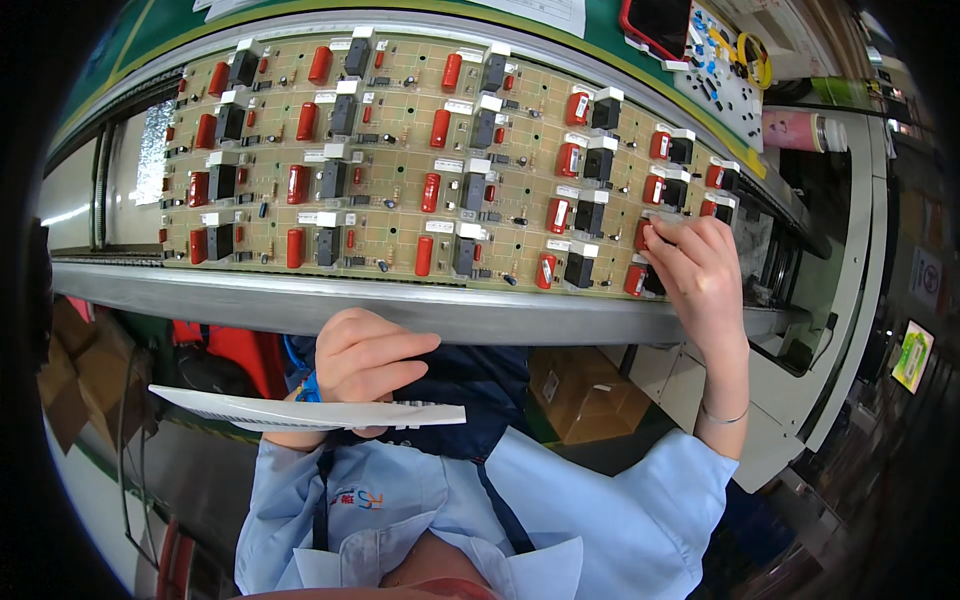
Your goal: The person assembles electronic components onto a circuit board and inspects electronic parts by hand.
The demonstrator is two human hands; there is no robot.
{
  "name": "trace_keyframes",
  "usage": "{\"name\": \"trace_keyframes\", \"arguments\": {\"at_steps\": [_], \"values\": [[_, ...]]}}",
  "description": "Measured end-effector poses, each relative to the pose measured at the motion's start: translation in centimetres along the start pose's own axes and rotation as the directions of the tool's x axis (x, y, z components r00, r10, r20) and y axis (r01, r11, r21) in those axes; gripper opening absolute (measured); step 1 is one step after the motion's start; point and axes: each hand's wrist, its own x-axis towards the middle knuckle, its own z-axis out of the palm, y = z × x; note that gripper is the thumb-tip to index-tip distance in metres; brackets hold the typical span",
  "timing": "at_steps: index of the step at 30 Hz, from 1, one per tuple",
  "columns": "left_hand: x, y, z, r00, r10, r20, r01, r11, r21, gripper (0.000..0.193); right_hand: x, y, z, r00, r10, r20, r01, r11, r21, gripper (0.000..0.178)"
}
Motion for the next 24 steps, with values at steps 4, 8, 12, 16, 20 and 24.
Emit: {"name": "trace_keyframes", "arguments": {"at_steps": [4,8,12,16,20,24], "values": [[-0.5,-0.5,-0.1,1.0,0.01,-0.016,-0.01,1.0,-0.029,0.034,0.1,-0.2,0.0,0.999,0.032,-0.023,-0.031,0.998,0.045,0.024],[-0.6,-0.3,-0.5,1.0,-0.007,0.009,0.007,1.0,0.011,0.037,-0.1,0.0,0.4,0.999,0.041,-0.035,-0.039,0.998,0.055,0.022],[-0.8,-0.4,-0.5,1.0,-0.005,0.004,0.005,1.0,0.019,0.038,-0.1,0.1,0.5,0.999,0.053,0.002,-0.053,0.995,0.081,0.02],[-1.0,-0.5,-1.0,1.0,-0.016,-0.002,0.016,0.999,0.041,0.039,-0.2,0.2,0.6,0.997,0.073,0.021,-0.075,0.993,0.089,0.019],[-1.2,-0.5,-1.6,0.999,-0.045,0.005,0.044,0.998,0.051,0.041,-0.2,0.3,0.7,0.996,0.092,0.013,-0.093,0.99,0.103,0.018],[-1.2,-0.1,-2.1,0.996,-0.091,0.003,0.091,0.995,0.033,0.044,-0.5,0.7,0.8,0.994,0.103,0.029,-0.106,0.987,0.12,0.018]]}}
